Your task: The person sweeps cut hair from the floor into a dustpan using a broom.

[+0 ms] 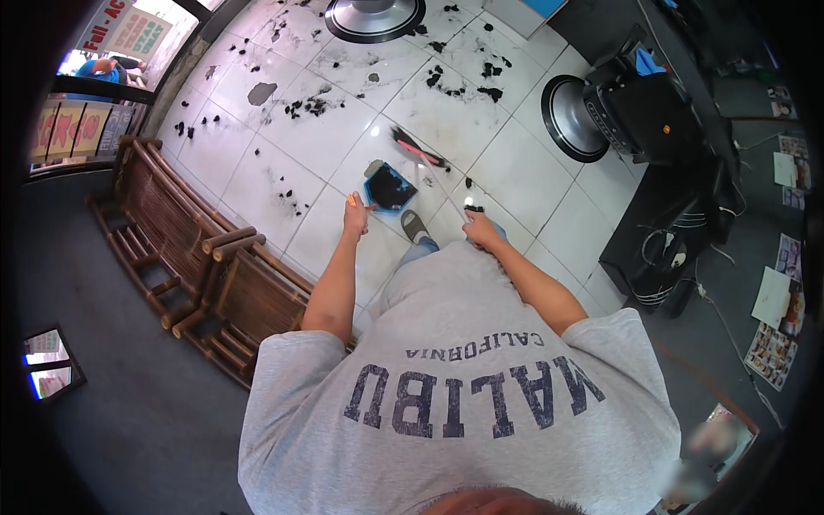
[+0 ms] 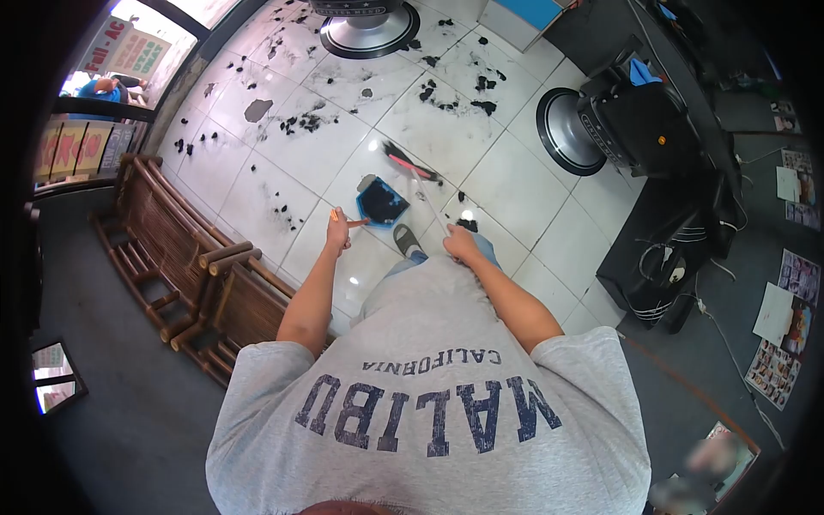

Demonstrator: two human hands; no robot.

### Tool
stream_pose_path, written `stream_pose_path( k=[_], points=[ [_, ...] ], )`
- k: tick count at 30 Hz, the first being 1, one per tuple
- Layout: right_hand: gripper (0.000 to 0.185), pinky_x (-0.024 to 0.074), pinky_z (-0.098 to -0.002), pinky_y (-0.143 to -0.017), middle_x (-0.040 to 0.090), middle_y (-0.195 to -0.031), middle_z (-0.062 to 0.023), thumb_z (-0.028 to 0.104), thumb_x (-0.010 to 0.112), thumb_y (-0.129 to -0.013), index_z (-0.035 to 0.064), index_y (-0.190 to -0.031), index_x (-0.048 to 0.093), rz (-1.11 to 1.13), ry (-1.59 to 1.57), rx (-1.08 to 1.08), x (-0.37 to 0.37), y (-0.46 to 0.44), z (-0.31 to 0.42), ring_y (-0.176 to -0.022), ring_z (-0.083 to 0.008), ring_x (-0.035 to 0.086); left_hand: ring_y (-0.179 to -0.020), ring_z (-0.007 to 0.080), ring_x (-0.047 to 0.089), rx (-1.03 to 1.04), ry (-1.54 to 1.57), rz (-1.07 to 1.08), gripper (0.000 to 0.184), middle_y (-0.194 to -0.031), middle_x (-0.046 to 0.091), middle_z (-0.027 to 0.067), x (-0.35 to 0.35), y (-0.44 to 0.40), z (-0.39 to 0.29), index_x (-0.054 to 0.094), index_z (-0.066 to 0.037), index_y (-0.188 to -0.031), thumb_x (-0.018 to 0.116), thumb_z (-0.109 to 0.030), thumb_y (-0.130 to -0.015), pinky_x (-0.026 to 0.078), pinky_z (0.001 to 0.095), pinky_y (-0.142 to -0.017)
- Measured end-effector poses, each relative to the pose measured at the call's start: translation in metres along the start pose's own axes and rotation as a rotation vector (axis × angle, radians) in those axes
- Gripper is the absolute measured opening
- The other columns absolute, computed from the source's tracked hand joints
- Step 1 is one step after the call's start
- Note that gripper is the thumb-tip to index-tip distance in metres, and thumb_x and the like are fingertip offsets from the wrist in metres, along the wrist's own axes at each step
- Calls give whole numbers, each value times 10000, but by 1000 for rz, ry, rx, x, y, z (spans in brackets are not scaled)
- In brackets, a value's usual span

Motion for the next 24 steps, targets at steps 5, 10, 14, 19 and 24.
stream_pose_path(
  k=[5, 10, 14, 19, 24],
  points=[
    [630, 517, -379, -506, 680, -859, -240, 106, 494, -736, -3, -1356, 486, -62, 4, 16, -8, 0, -9, -482, -265, 625, -379, 98, 323, 61, 22, 50, 457, -927, 713, 119, 6, 0, -9, 358, -93, -1120, 210, -510, -1009, 290, 246, -316],
    [613, 464, -360, -418, 643, -728, -178, 94, 501, -782, 16, -1388, 454, -30, -92, 68, -8, 11, -17, -424, -222, 570, -366, 91, 277, 73, -12, 30, 477, -914, 723, 138, 13, -5, -16, 364, -75, -1091, 178, -508, -1014, 265, 237, -315],
    [559, 359, -303, -348, 511, -597, -62, 76, 527, -840, 48, -1394, 464, 95, -420, 139, 10, 8, -24, -369, -137, 443, -364, 94, 276, 48, -52, 11, 492, -921, 717, 168, 18, -10, -23, 362, -75, -1092, 183, -526, -1007, 263, 235, -315],
    [540, 326, -276, -340, 446, -557, -17, 66, 525, -869, 68, -1405, 460, 147, -728, 272, 35, 11, -27, -369, -106, 400, -367, 95, 279, 10, -41, 21, 458, -923, 712, 186, 27, -13, -23, 356, -97, -1047, 186, -520, -1007, 262, 238, -316],
    [521, 321, -285, -344, 474, -564, -29, 84, 529, -874, 57, -1391, 475, 139, -492, 106, 25, 16, -16, -375, -113, 422, -420, 124, 409, -5, 30, 74, 566, -858, 636, 158, 24, -21, -14, 354, -85, -1243, 289, -581, -977, 337, 272, -329]
  ],
)
Point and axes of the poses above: each hand's wrist, its own y-axis away from the middle knuckle, its own x-axis out of the palm, z = x × y, the point moved 10 cm from there along -y, towards the middle knuckle
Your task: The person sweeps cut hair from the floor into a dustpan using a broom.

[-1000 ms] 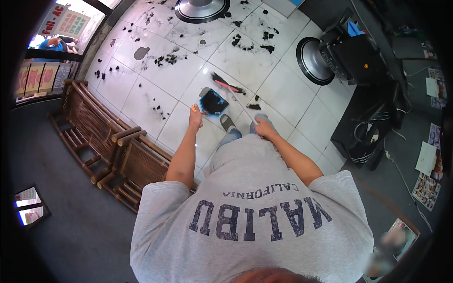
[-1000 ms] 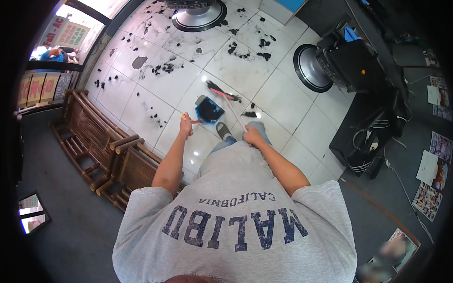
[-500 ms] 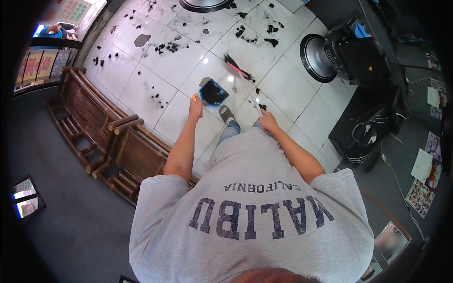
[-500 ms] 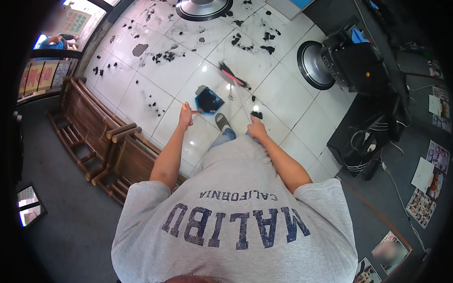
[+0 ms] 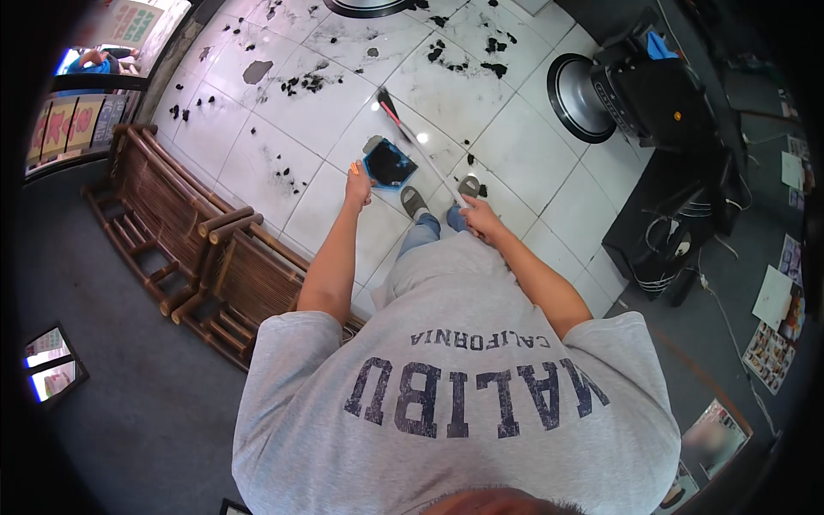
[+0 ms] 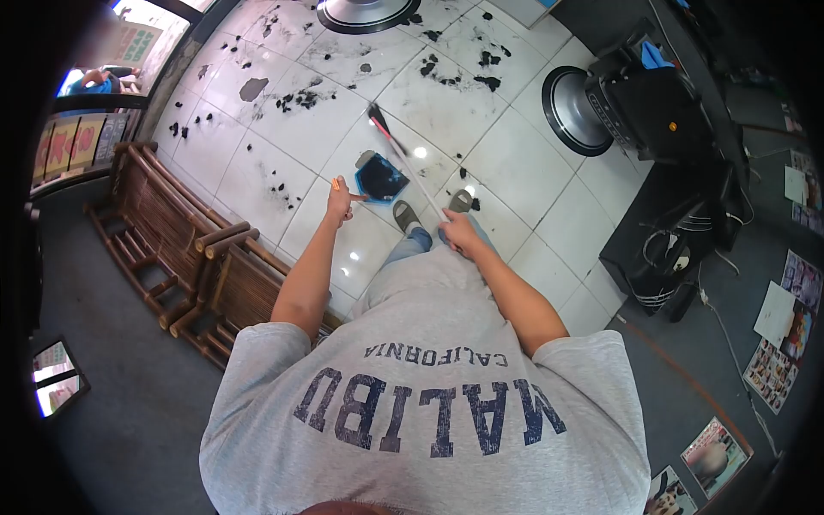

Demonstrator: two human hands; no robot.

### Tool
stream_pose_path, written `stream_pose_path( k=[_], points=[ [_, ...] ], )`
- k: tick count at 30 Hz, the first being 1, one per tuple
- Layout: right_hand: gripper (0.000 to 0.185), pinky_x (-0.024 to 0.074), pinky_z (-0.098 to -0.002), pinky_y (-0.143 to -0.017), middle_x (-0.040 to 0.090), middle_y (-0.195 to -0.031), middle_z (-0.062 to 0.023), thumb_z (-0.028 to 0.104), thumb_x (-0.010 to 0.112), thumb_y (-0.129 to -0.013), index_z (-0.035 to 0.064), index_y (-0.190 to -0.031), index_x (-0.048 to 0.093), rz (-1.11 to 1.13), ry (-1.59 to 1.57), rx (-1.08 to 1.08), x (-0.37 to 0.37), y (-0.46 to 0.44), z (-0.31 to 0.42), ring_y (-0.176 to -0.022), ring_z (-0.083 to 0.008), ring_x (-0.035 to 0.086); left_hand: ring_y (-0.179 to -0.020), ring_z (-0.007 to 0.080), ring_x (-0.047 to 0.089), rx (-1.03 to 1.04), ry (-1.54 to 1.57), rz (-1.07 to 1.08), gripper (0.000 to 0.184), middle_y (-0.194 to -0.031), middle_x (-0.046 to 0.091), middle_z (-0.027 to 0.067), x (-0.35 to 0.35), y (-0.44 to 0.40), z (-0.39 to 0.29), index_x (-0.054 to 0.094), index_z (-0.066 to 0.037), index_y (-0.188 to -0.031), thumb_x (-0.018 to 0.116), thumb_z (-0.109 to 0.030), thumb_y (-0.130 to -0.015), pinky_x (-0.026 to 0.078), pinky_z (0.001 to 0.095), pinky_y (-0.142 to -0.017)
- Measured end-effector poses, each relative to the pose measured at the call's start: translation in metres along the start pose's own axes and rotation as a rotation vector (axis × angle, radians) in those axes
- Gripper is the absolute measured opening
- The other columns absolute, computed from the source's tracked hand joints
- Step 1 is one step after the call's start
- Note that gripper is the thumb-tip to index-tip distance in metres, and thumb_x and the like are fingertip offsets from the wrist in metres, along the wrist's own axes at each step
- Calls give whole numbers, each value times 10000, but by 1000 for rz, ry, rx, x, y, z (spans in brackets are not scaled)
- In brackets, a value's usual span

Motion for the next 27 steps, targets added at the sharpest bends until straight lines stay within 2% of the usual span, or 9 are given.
stream_pose_path(
  k=[4, 6, 7, 9, 13, 21, 24, 27],
  points=[
    [570, 295, -270, -330, 498, -578, -36, 86, 547, -877, 75, -1432, 419, -49, 431, -154, 7, -10, 20, -351, -110, 405, -417, 123, 402, -8, -10, -11, 548, -899, 653, 163, -7, 2, 4, 353, -94, -1242, 283, -571, -981, 336, 270, -325],
    [571, 303, -270, -338, 508, -568, -38, 86, 553, -873, 72, -1429, 426, 57, 217, 2, 12, -17, 10, -350, -105, 409, -417, 122, 400, -16, 5, 11, 543, -917, 660, 165, -6, 4, 3, 354, -97, -1242, 283, -569, -981, 337, 270, -325],
    [571, 306, -269, -342, 512, -563, -39, 85, 557, -871, 70, -1428, 429, 110, 110, 79, 16, -18, 5, -349, -103, 410, -403, 112, 359, -5, -15, -4, 502, -915, 681, 162, -7, 6, 1, 355, -92, -1175, 249, -548, -992, 315, 258, -324],
    [562, 300, -265, -344, 506, -555, -33, 84, 555, -877, 69, -1426, 432, 149, 149, 58, 9, -11, 5, -348, -96, 401, -376, 90, 277, 13, -49, -35, 460, -910, 722, 156, -7, 13, -5, 358, -83, -1041, 181, -506, -1013, 273, 234, -321],
    [532, 305, -277, -348, 477, -552, -4, 92, 559, -878, 57, -1400, 467, 128, 257, -48, 3, 29, 21, -354, -92, 389, -382, 92, 280, 53, -30, -22, 473, -904, 724, 152, -10, 16, -4, 363, -80, -1042, 183, -517, -1011, 270, 231, -323],
    [572, 261, -260, -330, 430, -558, 2, 75, 522, -896, 95, -1453, 393, 212, -138, 202, 16, 2, 17, -356, -88, 367, -389, 94, 294, 21, -57, -37, 465, -880, 725, 133, -7, 9, -4, 364, -97, -1038, 197, -530, -1008, 280, 233, -327],
    [571, 264, -269, -329, 452, -576, -10, 80, 529, -884, 84, -1441, 407, 150, -120, 208, 19, -8, 14, -355, -94, 372, -401, 115, 396, 1, -5, -7, 500, -937, 664, 166, -4, 8, 1, 374, -107, -1198, 259, -548, -992, 337, 269, -320],
    [567, 267, -279, -329, 478, -588, -28, 85, 539, -871, 77, -1426, 428, 91, -6, 134, 12, -8, 23, -355, -100, 381, -392, 93, 294, 41, -44, -44, 483, -895, 723, 132, -2, 14, -4, 377, -88, -1059, 207, -537, -1005, 287, 233, -332]
  ],
)
Point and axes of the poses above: each hand's wrist, its own y-axis away from the middle knuckle, its own x-axis out of the palm, z = x × y, the point moved 10 cm from there along -y, towards the middle knuckle
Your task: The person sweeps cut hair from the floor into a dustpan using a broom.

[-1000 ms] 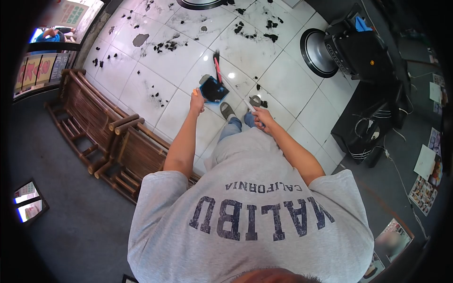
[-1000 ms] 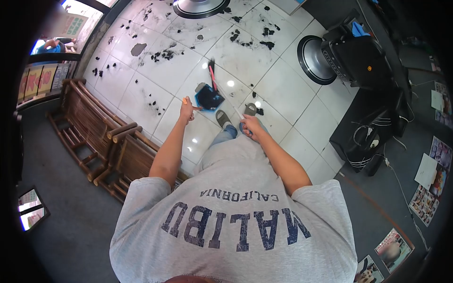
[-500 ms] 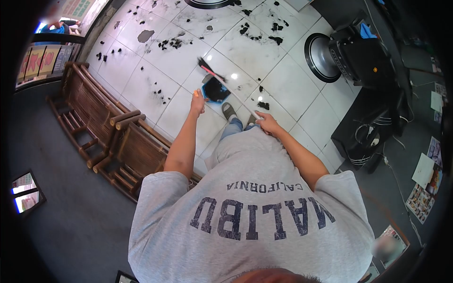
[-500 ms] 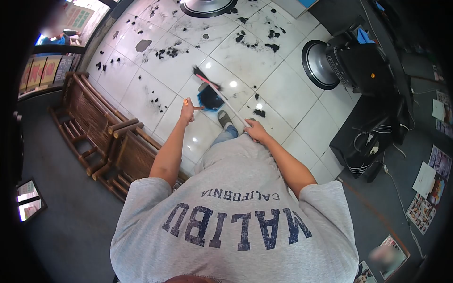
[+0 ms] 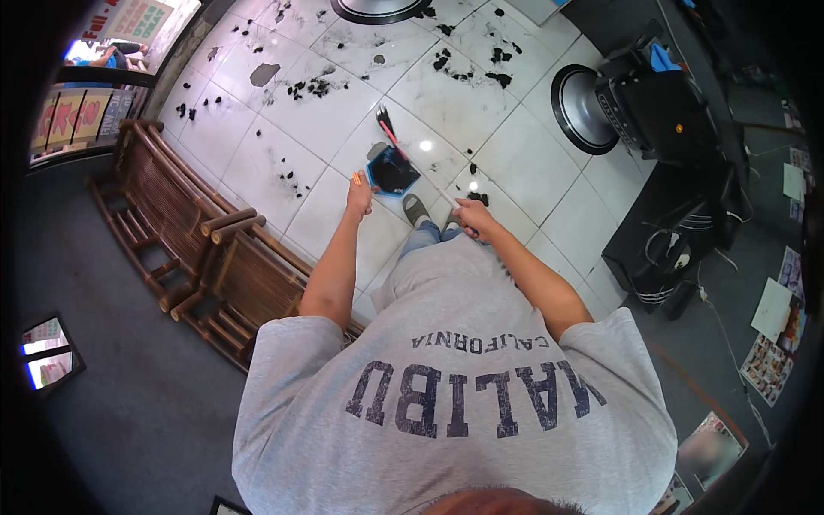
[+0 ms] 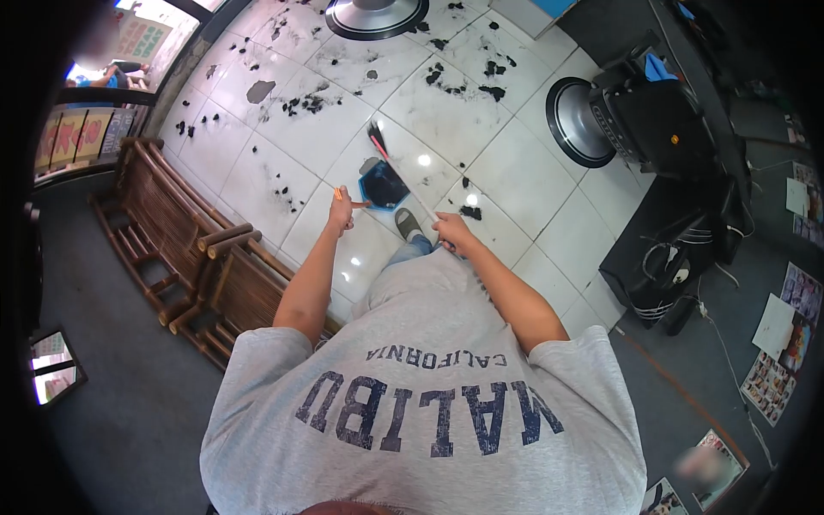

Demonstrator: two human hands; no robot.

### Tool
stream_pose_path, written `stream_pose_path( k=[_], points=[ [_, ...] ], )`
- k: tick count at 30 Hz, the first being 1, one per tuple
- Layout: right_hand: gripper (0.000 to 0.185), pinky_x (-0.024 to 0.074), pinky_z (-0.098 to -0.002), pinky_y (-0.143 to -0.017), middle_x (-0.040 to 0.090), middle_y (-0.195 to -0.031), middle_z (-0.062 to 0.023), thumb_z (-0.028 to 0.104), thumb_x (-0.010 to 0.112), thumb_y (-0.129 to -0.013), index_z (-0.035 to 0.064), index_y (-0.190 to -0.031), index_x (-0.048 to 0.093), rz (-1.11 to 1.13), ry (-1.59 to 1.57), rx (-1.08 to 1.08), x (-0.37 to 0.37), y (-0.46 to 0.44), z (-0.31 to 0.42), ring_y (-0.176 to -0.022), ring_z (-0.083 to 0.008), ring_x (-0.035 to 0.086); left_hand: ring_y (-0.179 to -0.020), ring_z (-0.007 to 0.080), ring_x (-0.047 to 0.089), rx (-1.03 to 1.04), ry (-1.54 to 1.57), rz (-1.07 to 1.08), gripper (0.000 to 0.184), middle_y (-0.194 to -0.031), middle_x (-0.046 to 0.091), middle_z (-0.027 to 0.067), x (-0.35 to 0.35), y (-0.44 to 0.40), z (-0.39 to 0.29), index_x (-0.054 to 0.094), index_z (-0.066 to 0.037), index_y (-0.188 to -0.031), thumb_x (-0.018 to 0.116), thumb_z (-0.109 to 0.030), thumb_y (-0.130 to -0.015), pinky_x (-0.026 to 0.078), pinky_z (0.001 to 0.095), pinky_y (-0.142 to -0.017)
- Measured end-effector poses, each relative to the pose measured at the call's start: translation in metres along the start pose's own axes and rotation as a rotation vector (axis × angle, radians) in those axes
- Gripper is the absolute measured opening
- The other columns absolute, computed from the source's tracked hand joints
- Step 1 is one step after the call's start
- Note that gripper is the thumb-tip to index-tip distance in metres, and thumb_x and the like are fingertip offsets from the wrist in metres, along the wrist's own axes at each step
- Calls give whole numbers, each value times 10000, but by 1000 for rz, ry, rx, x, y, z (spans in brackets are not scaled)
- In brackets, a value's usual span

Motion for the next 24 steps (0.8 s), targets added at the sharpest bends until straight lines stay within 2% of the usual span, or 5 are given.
stream_pose_path(
  k=[3, 6, 12, 15, 24],
  points=[
    [563, 271, -283, -333, 498, -596, -48, 82, 543, -866, 81, -1419, 440, -33, 100, -51, -16, 15, 7, -356, -104, 390, -397, 95, 313, -4, -4, -36, 503, -752, 677, 105, -3, 2, -1, 397, -89, -1062, 218, -554, -998, 293, 235, -336],
    [563, 268, -281, -338, 493, -597, -49, 77, 541, -868, 94, -1422, 440, -75, 103, -52, -37, 36, 8, -358, -105, 388, -380, 108, 344, -44, -3, 8, 470, -905, 684, 150, -3, -2, 2, 358, -116, -1155, 263, -548, -995, 314, 252, -320],
    [555, 247, -269, -345, 461, -598, -22, 89, 535, -879, 111, -1425, 434, -66, -57, 65, -60, 21, 3, -371, -96, 379, -381, 107, 343, -63, 61, 44, 436, -767, 642, 111, 0, 7, 9, 352, -134, -994, 260, -560, -992, 299, 243, -326],
    [550, 247, -265, -345, 466, -599, -24, 94, 535, -879, 109, -1420, 440, -78, -57, 61, -62, 4, 1, -382, -93, 388, -429, 99, 345, -99, 49, -13, 504, -623, 352, -4, -7, 19, 23, 429, -141, -968, 274, -620, -967, 321, 250, -377],
    [513, 279, -262, -328, 428, -577, -5, 83, 535, -880, 77, -1390, 480, -133, 163, -79, -142, 42, 15, -375, -87, 350, -445, 102, 345, -122, 183, -92, 506, -629, 360, -10, -11, 56, 49, 441, -137, -972, 273, -614, -973, 339, 261, -397]
  ],
)
Point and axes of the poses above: each hand's wrist, its own y-axis away from the middle knuckle, its own x-axis out of the palm, z = x × y, the point moved 10 cm from there along -y, towards the middle knuckle
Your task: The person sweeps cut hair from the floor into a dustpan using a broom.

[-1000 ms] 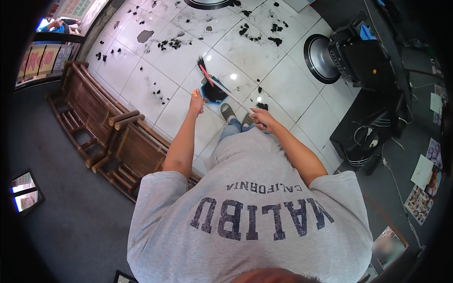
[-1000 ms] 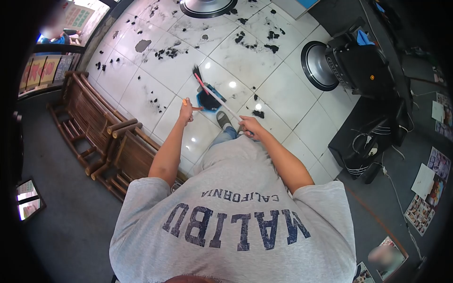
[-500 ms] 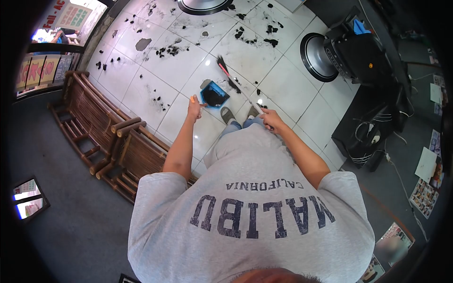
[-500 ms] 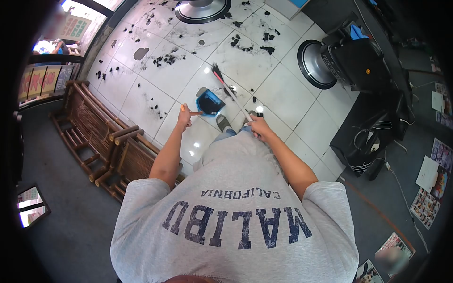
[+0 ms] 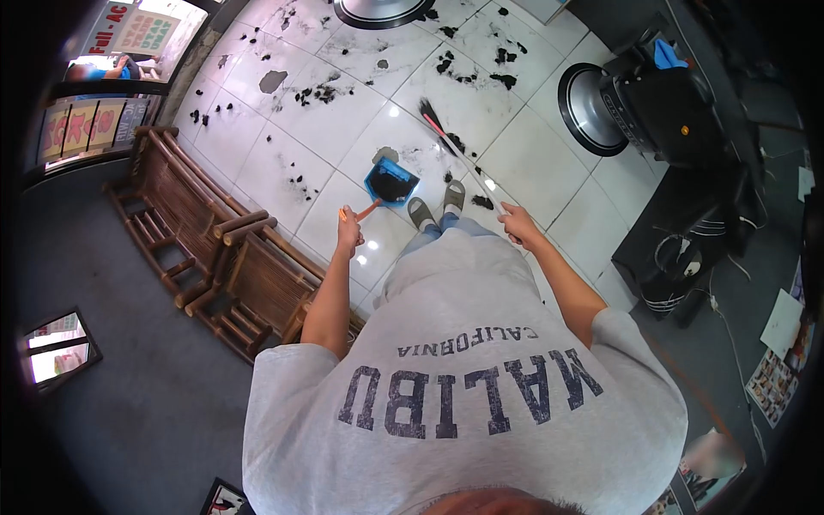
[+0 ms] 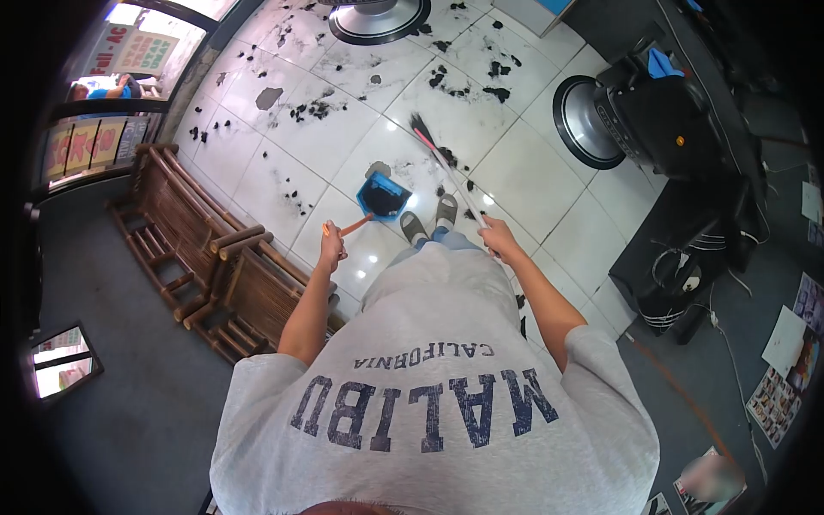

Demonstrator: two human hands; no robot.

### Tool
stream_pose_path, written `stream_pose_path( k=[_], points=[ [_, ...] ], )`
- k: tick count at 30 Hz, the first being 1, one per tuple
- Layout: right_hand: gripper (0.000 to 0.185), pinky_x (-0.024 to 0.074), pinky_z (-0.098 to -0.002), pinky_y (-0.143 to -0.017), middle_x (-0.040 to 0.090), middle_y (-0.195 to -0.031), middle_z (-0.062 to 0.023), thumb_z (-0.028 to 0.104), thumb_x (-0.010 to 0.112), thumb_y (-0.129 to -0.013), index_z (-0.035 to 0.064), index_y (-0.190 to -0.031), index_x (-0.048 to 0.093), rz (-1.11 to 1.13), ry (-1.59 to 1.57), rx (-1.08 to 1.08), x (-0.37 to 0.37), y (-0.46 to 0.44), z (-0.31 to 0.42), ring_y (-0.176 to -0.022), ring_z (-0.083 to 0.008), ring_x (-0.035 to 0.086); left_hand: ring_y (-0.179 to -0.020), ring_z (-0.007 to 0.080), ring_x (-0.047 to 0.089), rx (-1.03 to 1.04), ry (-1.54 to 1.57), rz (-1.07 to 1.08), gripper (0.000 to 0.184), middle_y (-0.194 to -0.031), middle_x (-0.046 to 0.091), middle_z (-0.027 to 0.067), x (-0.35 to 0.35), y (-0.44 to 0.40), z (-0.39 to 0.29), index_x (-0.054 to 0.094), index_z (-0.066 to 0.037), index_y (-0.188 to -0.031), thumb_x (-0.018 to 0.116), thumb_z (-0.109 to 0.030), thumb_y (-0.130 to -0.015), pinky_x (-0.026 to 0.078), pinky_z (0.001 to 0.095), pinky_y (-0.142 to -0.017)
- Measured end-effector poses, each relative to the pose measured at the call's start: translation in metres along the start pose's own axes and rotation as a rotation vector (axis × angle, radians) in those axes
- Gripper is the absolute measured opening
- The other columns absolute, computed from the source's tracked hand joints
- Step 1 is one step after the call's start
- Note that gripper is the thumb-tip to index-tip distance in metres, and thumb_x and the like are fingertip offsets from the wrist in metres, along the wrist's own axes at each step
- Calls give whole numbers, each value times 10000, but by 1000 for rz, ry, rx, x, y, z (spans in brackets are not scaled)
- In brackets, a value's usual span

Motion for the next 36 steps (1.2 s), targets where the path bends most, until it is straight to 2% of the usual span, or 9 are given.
stream_pose_path(
  k=[5, 8, 9, 13, 19, 22, 25, 29, 36],
  points=[
    [513, 272, -261, -335, 428, -604, -16, 82, 522, -889, 117, -1399, 471, 80, -64, 70, 47, -96, -35, -383, -90, 349, -429, 106, 357, 7, 5, -83, 508, -633, 374, 3, 2, 15, -4, 431, -115, -1005, 275, -597, -978, 354, 255, -387],
    [414, 302, -307, -360, 462, -623, -31, 103, 528, -869, 108, -1282, 559, 142, -196, 125, 66, -87, -2, -440, -128, 412, -417, 109, 360, 19, 5, -108, 512, -641, 382, 13, 1, 18, -9, 429, -102, -1022, 275, -589, -980, 354, 253, -375],
    [515, 241, -254, -332, 424, -613, -13, 88, 522, -892, 122, -1401, 454, 178, -243, 147, 63, -79, 10, -384, -86, 353, -417, 110, 361, 16, 9, -112, 513, -645, 386, 15, 2, 17, -10, 431, -101, -1022, 276, -588, -980, 354, 253, -375],
    [518, 257, -258, -325, 412, -593, 2, 112, 510, -902, 94, -1415, 435, 189, -366, 98, 39, -59, 29, -375, -83, 350, -418, 108, 360, 6, 39, -126, 504, -662, 399, 22, -8, 23, -6, 435, -108, -1005, 277, -586, -980, 354, 254, -373],
    [551, 471, -346, -409, 648, -768, -154, 76, 496, -795, 7, -1341, 485, 42, 352, -208, 26, -49, 65, -467, -229, 591, -466, 101, 364, -25, 8, -111, 523, -668, 410, 5, -29, 11, -4, 464, -123, -1040, 277, -606, -976, 366, 257, -419],
    [567, 516, -370, -456, 664, -858, -219, 66, 483, -761, -28, -1320, 489, 103, 600, -171, 89, -97, 40, -561, -279, 653, -460, 100, 367, -37, -18, -91, 529, -677, 412, 7, -43, 2, -10, 464, -118, -1045, 282, -610, -974, 356, 249, -411],
    [554, 514, -371, -463, 663, -884, -231, 78, 495, -772, -55, -1309, 492, 96, 563, -208, 148, -105, 35, -564, -271, 646, -442, 101, 364, -28, -83, -70, 535, -682, 404, 7, -52, -7, -20, 465, -110, -1052, 288, -609, -975, 329, 240, -387],
    [551, 507, -360, -466, 665, -904, -243, 134, 517, -805, 54, -1350, 506, -44, 174, -77, 135, -42, 49, -552, -259, 637, -428, 94, 330, 6, -80, -1, 530, -657, 369, -2, -70, -20, -15, 466, -112, -1049, 308, -612, -970, 309, 240, -381],
    [419, 541, -396, -592, 694, -923, -169, 125, 526, -809, 64, -1217, 602, -149, 805, -167, 198, -42, 88, -702, -266, 690, -457, 90, 315, -58, -15, 26, 541, -651, 341, -10, -117, -38, -12, 449, -115, -1074, 313, -626, -962, 300, 234, -396]
  ],
)
Point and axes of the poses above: each hand's wrist, its own y-axis away from the middle knuckle, its own x-axis out of the palm, z = x × y, the point moved 10 cm from there along -y, towards the middle knuckle
